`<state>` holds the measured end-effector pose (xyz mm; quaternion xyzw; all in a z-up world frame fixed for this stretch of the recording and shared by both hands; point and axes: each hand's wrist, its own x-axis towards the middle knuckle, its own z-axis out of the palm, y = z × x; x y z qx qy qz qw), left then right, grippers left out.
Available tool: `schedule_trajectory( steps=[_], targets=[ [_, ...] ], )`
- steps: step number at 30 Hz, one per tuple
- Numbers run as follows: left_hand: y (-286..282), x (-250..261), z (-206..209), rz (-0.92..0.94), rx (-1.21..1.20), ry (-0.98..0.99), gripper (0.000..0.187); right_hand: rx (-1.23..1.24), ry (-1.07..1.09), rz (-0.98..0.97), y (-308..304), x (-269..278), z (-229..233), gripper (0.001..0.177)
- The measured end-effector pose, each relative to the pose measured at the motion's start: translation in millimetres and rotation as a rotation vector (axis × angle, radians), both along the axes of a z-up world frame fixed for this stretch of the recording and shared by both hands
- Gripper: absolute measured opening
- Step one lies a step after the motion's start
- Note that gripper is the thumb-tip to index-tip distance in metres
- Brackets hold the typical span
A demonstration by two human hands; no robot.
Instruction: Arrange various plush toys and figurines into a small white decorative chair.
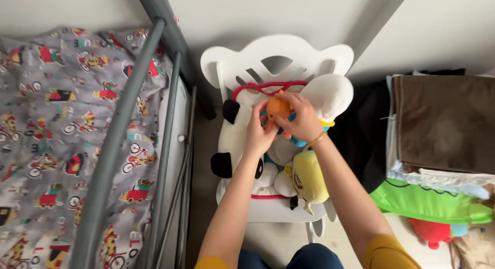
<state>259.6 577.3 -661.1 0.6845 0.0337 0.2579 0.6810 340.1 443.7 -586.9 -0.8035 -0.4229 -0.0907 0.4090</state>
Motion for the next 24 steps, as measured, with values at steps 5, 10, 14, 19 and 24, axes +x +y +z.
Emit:
schedule_trajectory(
  steps=[5, 10, 14, 19, 24],
  targets=[
    [3, 28, -40, 0.008, -0.030, 0.135, 0.066, -0.059, 0.121, 0.007, 11, 28, -33, 0.055],
    [14, 51, -84, 0.089, 0.032, 0.149, 0.062, -0.225, 0.160, -0.113, 28, 53, -56, 0.051],
    [19, 54, -98, 0.074, 0.016, 0.027, 0.062, -0.316, 0.155, -0.105, 37, 67, -73, 0.054],
    [19, 40, -66, 0.115, 0.084, 0.462, 0.056, -0.431, 0.148, -0.122, 49, 76, -103, 0.057],
    [25, 41, -106, 0.219, 0.311, 0.280, 0.065, -0.664, 0.217, -0.196, 58, 83, -133, 0.062]
  ],
)
